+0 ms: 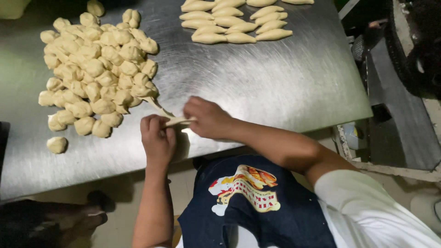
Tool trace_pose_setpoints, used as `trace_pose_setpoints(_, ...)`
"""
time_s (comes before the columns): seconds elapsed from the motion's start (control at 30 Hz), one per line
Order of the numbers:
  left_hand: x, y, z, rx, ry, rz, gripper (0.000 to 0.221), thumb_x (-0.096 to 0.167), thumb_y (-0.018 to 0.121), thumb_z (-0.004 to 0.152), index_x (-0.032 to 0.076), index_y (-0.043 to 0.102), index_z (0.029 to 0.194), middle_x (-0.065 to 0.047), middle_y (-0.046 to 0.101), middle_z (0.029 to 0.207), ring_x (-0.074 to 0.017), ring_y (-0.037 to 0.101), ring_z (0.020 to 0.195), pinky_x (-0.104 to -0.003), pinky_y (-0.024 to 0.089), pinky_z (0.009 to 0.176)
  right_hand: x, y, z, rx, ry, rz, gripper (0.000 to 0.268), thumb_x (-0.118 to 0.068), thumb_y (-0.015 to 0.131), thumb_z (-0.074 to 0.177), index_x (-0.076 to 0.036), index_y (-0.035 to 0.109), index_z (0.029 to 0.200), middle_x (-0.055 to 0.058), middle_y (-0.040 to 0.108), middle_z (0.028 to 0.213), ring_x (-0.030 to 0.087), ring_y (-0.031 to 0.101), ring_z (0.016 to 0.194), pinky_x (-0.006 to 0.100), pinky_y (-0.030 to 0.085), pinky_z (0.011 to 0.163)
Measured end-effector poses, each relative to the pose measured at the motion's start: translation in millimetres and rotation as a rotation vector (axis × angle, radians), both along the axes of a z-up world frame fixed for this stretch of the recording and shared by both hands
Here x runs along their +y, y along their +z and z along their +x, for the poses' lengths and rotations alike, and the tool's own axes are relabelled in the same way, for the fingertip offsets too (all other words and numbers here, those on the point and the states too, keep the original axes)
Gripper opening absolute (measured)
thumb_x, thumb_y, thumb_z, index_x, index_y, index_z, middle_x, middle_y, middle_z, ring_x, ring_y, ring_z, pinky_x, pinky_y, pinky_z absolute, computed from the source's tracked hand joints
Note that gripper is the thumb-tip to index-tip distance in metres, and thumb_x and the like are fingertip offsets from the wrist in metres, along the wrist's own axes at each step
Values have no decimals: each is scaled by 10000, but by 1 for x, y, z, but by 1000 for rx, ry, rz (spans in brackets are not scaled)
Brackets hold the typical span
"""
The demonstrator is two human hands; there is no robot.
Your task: Shaping small portions of dough into tapered rolls on a metal table using both hands
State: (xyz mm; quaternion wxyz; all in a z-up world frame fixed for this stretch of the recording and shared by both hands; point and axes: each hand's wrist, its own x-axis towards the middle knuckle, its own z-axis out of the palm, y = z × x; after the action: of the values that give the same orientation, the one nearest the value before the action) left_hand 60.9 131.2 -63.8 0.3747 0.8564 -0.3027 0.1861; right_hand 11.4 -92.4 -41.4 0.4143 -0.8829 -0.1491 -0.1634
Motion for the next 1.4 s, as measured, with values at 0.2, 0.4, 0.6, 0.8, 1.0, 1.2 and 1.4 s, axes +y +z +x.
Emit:
trace_pose_setpoints(0.2, -4, 12, -53, 176, 289, -158, 209, -58, 645, 799, 64, 633, 968, -116, 536, 970, -323, 598, 813, -346, 550, 582, -227, 23, -127, 111, -441, 140, 310, 27, 711, 744, -58, 557, 1000, 182, 533, 989, 432, 608, 923, 495, 493, 829)
trace_pose_setpoints(0.4, -103, 41, -61, 150, 120, -178, 323, -138, 697, 803, -49, 584, 1092, -190, 501, 1016, -386, 630, 891, -395, 623, 574, -262, 7, -161, 343, -545, 13, 331, -48, 738, 788, -94, 621, 1093, 203, 603, 1062, 481, 638, 1023, 537, 509, 883)
trace_pose_setpoints(0.6, -174, 43, -3, 144, 16, 590, 398, 428, 771, 834, 59, 676, 949, -150, 591, 1035, -421, 632, 1026, -522, 586, 849, -241, 30, -124, 573, -269, -386, 227, -296, 686, 892, -205, 741, 1093, 64, 685, 1082, 316, 561, 1223, 467, 463, 960)
trace_pose_setpoints(0.8, -212, 2, 51, -341, -157, 244, 464, 504, 649, 946, 89, 576, 1140, -164, 552, 1175, -477, 511, 1221, -592, 416, 1018, -226, 2, -80, -114, -506, -636, 383, -356, 660, 996, -176, 658, 1334, 51, 584, 962, 304, 561, 1012, 476, 439, 858)
trace_pose_setpoints(1.0, -211, 6, 65, -240, -269, 290, 614, 496, 603, 953, 23, 587, 1344, -237, 561, 1350, -516, 446, 1352, -603, 363, 1100, -223, -36, -52, -99, -623, -755, 389, -412, 655, 994, -136, 670, 1269, 50, 560, 870, 286, 588, 886, 453, 439, 801)
trace_pose_setpoints(1.2, -188, 14, 52, 164, -522, 600, 869, 618, 479, 997, -59, 394, 1536, -329, 319, 1605, -506, 251, 1526, -569, 291, 1221, -178, 6, -76, 256, -725, -622, 556, -360, 637, 1006, 63, 550, 1356, 295, 520, 1262, 449, 453, 1272, 563, 354, 1077)
trace_pose_setpoints(1.4, -168, 48, 76, 64, -700, 720, 730, 741, 370, 956, 127, 758, 883, -165, 715, 827, -399, 734, 840, -530, 568, 726, -195, -16, -93, 369, -848, -739, 606, -568, 500, 1078, -43, 695, 847, 177, 661, 750, 387, 699, 790, 504, 542, 664)
